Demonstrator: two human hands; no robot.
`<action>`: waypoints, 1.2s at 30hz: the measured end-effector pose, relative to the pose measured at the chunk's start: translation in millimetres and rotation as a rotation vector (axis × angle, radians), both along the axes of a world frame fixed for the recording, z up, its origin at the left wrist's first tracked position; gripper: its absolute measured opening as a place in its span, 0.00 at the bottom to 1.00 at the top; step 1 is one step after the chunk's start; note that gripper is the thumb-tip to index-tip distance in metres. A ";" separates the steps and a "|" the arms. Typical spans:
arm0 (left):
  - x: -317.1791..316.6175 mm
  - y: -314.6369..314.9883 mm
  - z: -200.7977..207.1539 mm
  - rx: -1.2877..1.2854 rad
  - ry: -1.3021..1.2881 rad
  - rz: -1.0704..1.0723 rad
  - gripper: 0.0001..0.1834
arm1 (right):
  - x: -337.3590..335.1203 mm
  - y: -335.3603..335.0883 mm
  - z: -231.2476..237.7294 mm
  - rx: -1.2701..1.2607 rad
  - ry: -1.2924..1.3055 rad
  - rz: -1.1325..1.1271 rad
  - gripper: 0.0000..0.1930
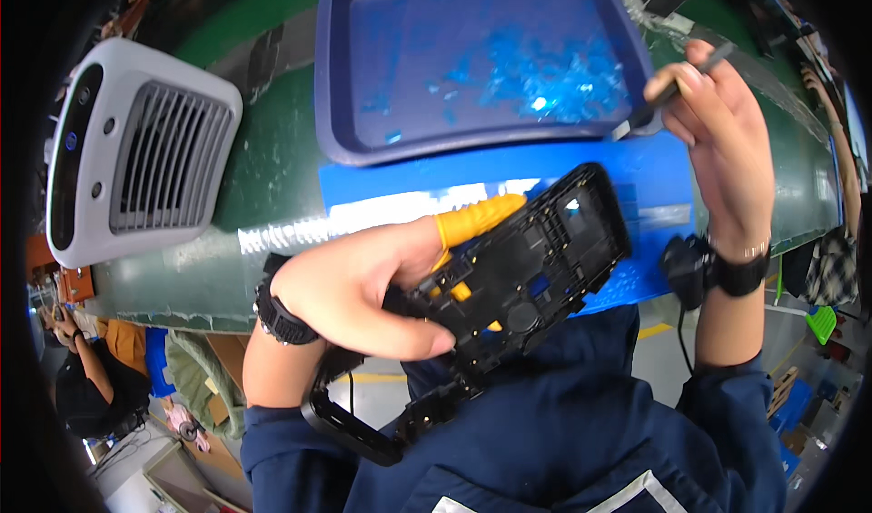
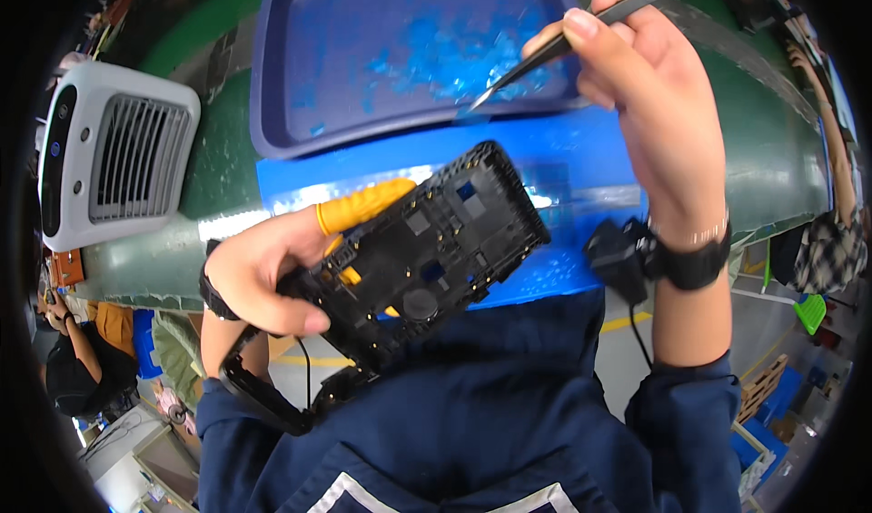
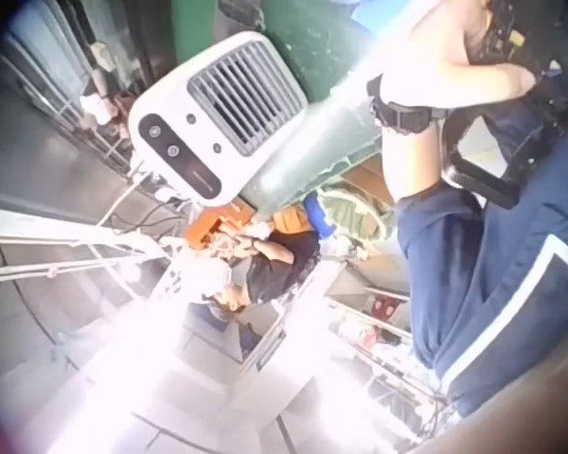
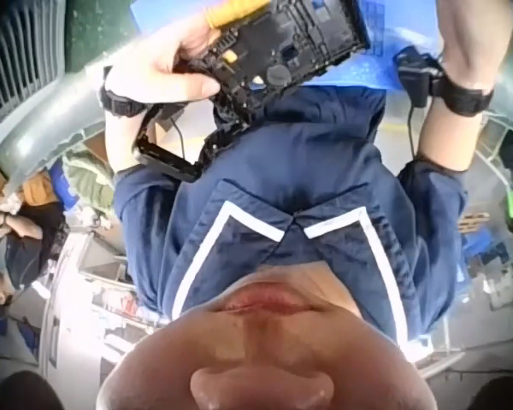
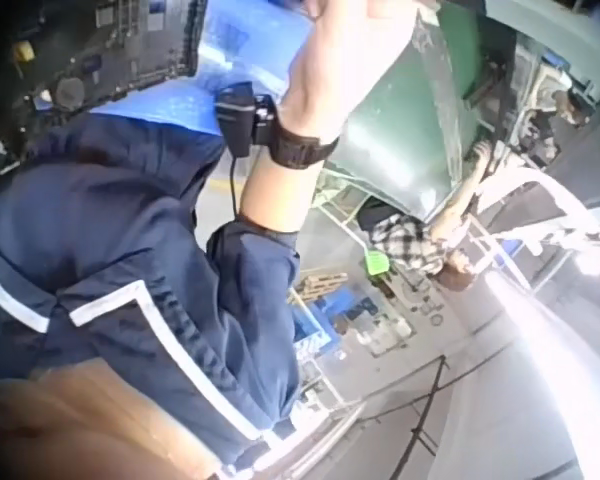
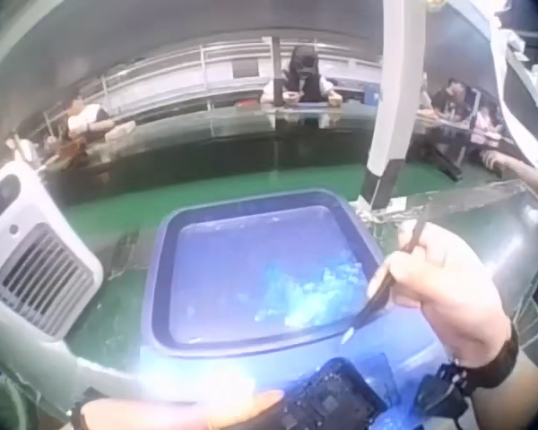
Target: The worker is assembling an electronic device housing by using tweezers to place small components and tapes.
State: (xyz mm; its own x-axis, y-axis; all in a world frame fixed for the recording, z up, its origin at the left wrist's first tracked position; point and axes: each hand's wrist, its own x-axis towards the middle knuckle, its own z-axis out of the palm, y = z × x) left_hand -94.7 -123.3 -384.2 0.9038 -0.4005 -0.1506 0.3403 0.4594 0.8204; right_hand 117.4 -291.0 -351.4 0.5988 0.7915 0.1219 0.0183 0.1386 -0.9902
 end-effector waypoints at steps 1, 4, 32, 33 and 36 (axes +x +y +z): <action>-0.6 4.6 1.2 0.071 -0.084 -0.077 0.46 | 23.3 0.8 -4.5 -0.072 -0.055 -0.034 0.11; 4.3 3.3 2.6 0.052 -0.065 -0.080 0.47 | 55.7 9.6 -35.3 -0.131 -0.372 -0.120 0.11; 221.7 105.4 88.0 1.115 0.138 0.641 0.23 | 92.8 -10.2 -61.8 0.108 0.139 -0.077 0.10; 203.8 91.9 89.5 0.865 0.125 0.573 0.22 | 91.9 -9.7 -61.6 0.111 0.147 -0.065 0.09; 160.8 52.4 80.7 0.307 0.110 0.416 0.19 | 96.9 -11.7 -66.4 0.100 0.135 -0.079 0.09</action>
State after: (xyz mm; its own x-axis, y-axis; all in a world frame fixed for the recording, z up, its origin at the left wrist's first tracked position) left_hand 66.1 -70.8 -303.5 0.9491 0.0666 -0.3079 0.2722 0.3184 0.9080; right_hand 214.3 -302.7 -417.8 0.6751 0.7292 0.1118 -0.0993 0.2399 -0.9657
